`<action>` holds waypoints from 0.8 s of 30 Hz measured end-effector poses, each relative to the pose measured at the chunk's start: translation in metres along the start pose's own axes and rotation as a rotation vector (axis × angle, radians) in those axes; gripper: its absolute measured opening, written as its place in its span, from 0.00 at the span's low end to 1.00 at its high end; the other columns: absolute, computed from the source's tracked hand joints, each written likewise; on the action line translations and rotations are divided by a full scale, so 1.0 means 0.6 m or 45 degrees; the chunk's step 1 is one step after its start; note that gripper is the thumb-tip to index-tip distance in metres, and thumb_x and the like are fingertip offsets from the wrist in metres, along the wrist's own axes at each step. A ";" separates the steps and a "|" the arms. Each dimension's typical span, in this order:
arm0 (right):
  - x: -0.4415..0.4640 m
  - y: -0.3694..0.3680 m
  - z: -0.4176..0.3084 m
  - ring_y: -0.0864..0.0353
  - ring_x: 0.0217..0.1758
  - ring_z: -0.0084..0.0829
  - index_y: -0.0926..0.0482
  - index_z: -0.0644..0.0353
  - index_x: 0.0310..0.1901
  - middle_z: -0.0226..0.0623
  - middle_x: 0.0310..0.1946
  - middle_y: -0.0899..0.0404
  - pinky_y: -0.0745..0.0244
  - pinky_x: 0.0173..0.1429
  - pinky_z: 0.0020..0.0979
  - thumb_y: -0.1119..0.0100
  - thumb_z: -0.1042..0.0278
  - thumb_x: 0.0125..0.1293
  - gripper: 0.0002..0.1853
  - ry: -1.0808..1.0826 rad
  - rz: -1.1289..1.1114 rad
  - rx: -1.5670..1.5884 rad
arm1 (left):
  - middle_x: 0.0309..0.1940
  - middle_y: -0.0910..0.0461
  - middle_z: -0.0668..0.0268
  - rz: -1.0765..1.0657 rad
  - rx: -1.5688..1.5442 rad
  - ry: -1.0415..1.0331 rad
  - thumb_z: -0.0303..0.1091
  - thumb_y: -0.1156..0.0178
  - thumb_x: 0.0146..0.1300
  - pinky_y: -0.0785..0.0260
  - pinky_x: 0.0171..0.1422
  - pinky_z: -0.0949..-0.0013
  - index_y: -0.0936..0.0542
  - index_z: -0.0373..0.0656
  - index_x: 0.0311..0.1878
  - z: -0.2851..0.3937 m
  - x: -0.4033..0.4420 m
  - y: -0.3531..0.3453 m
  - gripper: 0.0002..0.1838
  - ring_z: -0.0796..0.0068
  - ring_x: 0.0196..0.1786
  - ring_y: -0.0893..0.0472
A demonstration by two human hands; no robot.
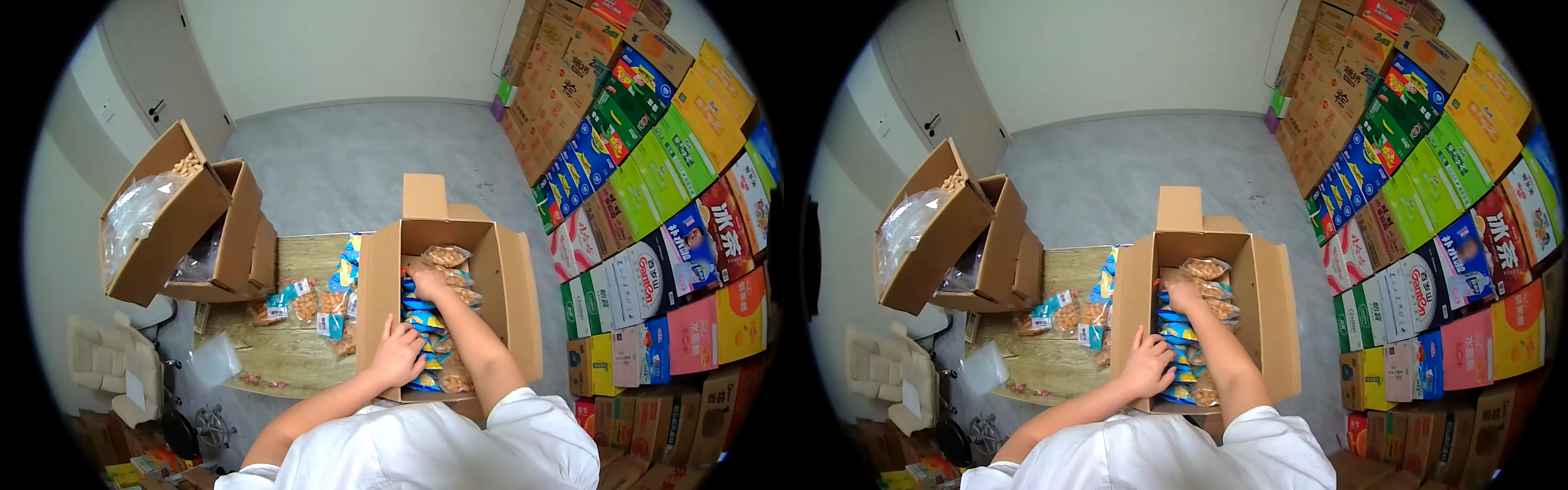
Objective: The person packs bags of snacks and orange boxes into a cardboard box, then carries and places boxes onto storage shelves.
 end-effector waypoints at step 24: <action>-0.196 0.132 -0.241 0.32 0.65 0.55 0.23 0.65 0.51 0.60 0.71 0.50 0.27 0.59 0.42 0.39 0.74 0.51 0.22 -0.069 0.614 0.289 | 0.56 0.35 0.47 0.718 -0.386 0.716 0.37 0.38 0.56 0.46 0.68 0.51 0.36 0.33 0.58 -0.321 -0.016 0.040 0.30 0.46 0.62 0.37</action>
Point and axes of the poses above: each hand's wrist, its own x-axis towards the middle knuckle, its own y-axis out of the back of the hand, z = x × y, the point moved 8 cm from there along x, towards the middle knuckle
